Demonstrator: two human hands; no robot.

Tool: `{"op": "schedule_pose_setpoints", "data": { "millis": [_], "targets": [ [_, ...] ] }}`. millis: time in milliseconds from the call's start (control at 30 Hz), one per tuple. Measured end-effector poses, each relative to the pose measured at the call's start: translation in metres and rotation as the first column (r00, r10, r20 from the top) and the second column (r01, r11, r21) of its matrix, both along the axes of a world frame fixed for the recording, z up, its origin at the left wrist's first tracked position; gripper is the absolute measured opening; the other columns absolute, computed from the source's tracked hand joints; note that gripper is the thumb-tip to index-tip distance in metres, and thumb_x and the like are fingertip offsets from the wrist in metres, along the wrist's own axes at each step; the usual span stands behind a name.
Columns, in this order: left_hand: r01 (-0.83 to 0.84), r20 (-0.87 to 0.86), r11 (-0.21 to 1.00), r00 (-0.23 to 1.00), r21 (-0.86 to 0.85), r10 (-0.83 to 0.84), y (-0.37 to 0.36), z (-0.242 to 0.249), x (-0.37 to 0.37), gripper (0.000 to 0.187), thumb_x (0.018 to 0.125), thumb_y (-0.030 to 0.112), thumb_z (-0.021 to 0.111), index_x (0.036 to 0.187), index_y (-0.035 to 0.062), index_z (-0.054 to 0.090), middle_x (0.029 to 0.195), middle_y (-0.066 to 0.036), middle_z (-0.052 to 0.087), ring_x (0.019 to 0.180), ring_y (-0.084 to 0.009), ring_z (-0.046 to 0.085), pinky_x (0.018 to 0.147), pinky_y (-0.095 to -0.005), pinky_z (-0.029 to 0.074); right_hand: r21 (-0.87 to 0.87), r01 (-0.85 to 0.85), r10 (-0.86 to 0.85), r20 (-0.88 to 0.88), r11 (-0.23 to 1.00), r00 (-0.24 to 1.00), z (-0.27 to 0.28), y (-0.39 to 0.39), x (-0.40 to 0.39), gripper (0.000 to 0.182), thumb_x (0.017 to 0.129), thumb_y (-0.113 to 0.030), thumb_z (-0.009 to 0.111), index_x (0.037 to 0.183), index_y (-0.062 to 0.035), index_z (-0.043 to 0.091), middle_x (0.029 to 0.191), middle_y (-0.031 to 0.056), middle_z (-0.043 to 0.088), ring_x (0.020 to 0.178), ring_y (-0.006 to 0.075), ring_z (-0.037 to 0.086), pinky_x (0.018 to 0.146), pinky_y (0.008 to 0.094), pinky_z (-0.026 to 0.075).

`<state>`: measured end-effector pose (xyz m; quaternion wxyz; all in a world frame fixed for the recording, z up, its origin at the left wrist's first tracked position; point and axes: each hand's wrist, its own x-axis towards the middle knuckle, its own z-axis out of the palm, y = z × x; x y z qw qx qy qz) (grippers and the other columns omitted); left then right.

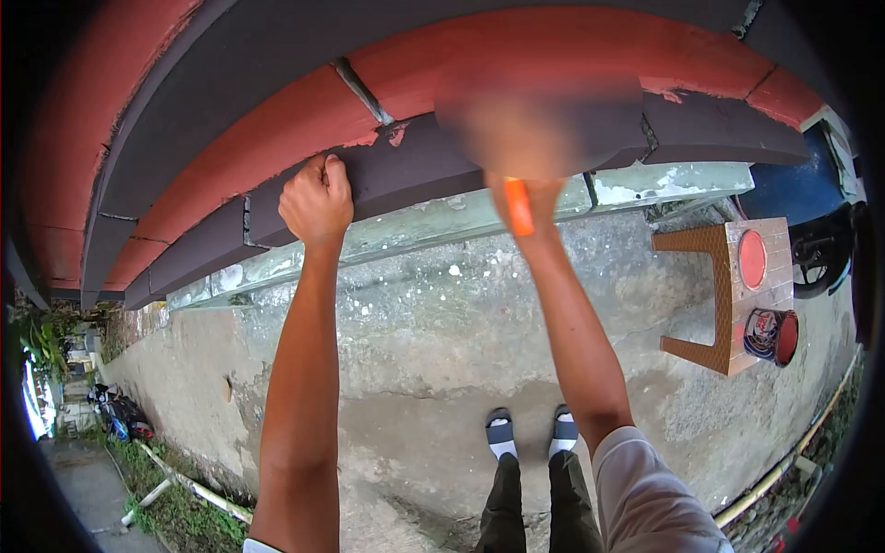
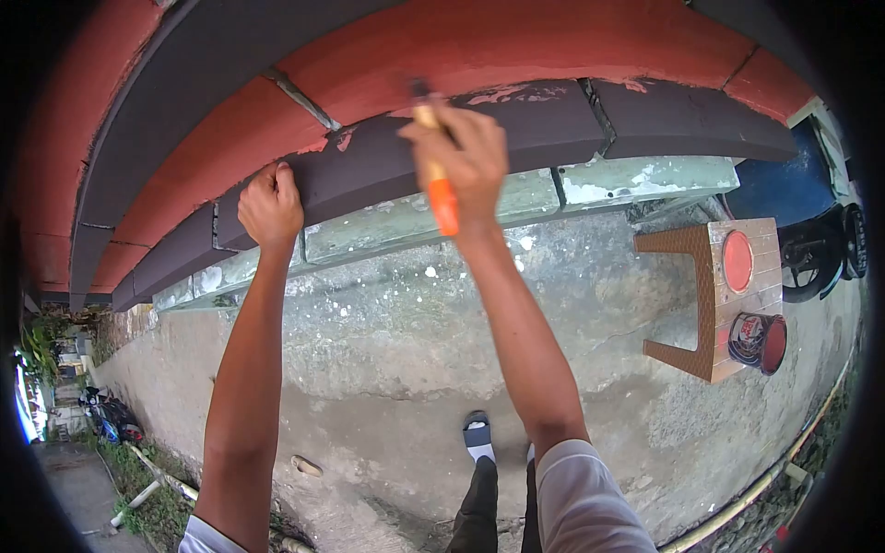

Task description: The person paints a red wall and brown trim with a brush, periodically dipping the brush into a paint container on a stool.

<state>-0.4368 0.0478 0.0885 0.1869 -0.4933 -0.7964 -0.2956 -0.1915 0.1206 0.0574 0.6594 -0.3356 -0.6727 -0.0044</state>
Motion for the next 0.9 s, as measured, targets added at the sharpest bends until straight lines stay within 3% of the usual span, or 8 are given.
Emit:
{"op": "schedule_pose_setpoints", "data": {
  "millis": [233,267,433,500,567,733,900],
  "targets": [
    [0.011,-0.033,1.000,0.999,0.020,-0.010,0.001,-0.003,-0.001,0.033,0.093,0.032,0.059,0.074,0.0068,0.069,0.067,-0.017,0.066,0.067,-0.0446,0.065,0.062,-0.0527,0.049,-0.102,0.233,-0.248,-0.182,0.967,0.952,-0.001,0.006,0.031,0.026,0.076,0.006,0.077,0.094,-0.0125,0.083,0.117,0.0142,0.075,0.105,0.0263,0.067,0.087,0.0358,0.056],
    [0.012,-0.042,1.000,0.999,0.014,-0.011,0.001,-0.003,-0.002,0.033,0.093,0.032,0.059,0.074,0.0067,0.069,0.067,-0.017,0.066,0.067,-0.0447,0.065,0.062,-0.0529,0.049,-0.113,0.174,-0.191,-0.170,0.978,0.967,-0.004,0.002,0.019,0.024,0.080,0.006,0.076,0.095,-0.0110,0.083,0.118,0.0134,0.075,0.106,0.0266,0.067,0.092,0.0359,0.054],
    [0.004,-0.013,0.999,1.000,-0.031,-0.005,-0.001,0.000,0.001,0.035,0.097,0.033,0.056,0.083,0.0046,0.071,0.073,-0.023,0.065,0.075,-0.0487,0.066,0.068,-0.0550,0.048,-0.058,-0.215,0.205,-0.154,0.975,0.967,0.001,-0.021,-0.031,0.030,0.068,0.007,0.082,0.091,-0.0123,0.082,0.117,0.0130,0.075,0.100,0.0297,0.070,0.082,0.0372,0.059],
    [0.013,-0.029,1.000,0.999,-0.018,-0.014,-0.001,0.000,0.001,0.034,0.096,0.033,0.057,0.081,0.0054,0.070,0.071,-0.022,0.065,0.072,-0.0476,0.065,0.066,-0.0545,0.049,-0.082,-0.317,0.312,-0.072,0.945,0.947,0.001,-0.023,-0.026,0.032,0.067,0.002,0.083,0.094,-0.0145,0.082,0.123,0.0109,0.073,0.103,0.0269,0.070,0.084,0.0363,0.061],
    [0.028,-0.053,0.999,0.998,0.025,-0.026,0.001,-0.003,0.000,0.034,0.094,0.032,0.058,0.073,0.0062,0.067,0.065,-0.019,0.064,0.066,-0.0456,0.065,0.062,-0.0528,0.048,-0.046,-0.223,0.221,-0.043,0.974,0.974,-0.003,-0.007,-0.005,0.031,0.068,0.001,0.084,0.094,-0.0154,0.082,0.122,0.0099,0.074,0.103,0.0257,0.069,0.085,0.0355,0.061],
    [0.025,-0.054,0.999,0.998,0.027,-0.024,0.001,-0.002,0.001,0.035,0.094,0.032,0.057,0.072,0.0057,0.065,0.064,-0.019,0.062,0.065,-0.0462,0.063,0.061,-0.0532,0.047,-0.070,0.204,-0.209,-0.072,0.976,0.975,-0.005,0.024,0.071,0.020,0.077,0.001,0.080,0.092,-0.0122,0.083,0.120,0.0118,0.075,0.103,0.0249,0.067,0.087,0.0363,0.054],
    [0.026,-0.063,0.999,0.998,0.028,-0.024,0.002,-0.003,0.000,0.035,0.094,0.031,0.058,0.071,0.0052,0.064,0.064,-0.020,0.061,0.065,-0.0467,0.063,0.061,-0.0539,0.046,-0.134,0.286,-0.306,-0.160,0.949,0.939,-0.004,0.020,0.072,0.021,0.077,0.003,0.077,0.091,-0.0119,0.082,0.122,0.0115,0.074,0.104,0.0266,0.066,0.086,0.0359,0.055]
  ]
}}
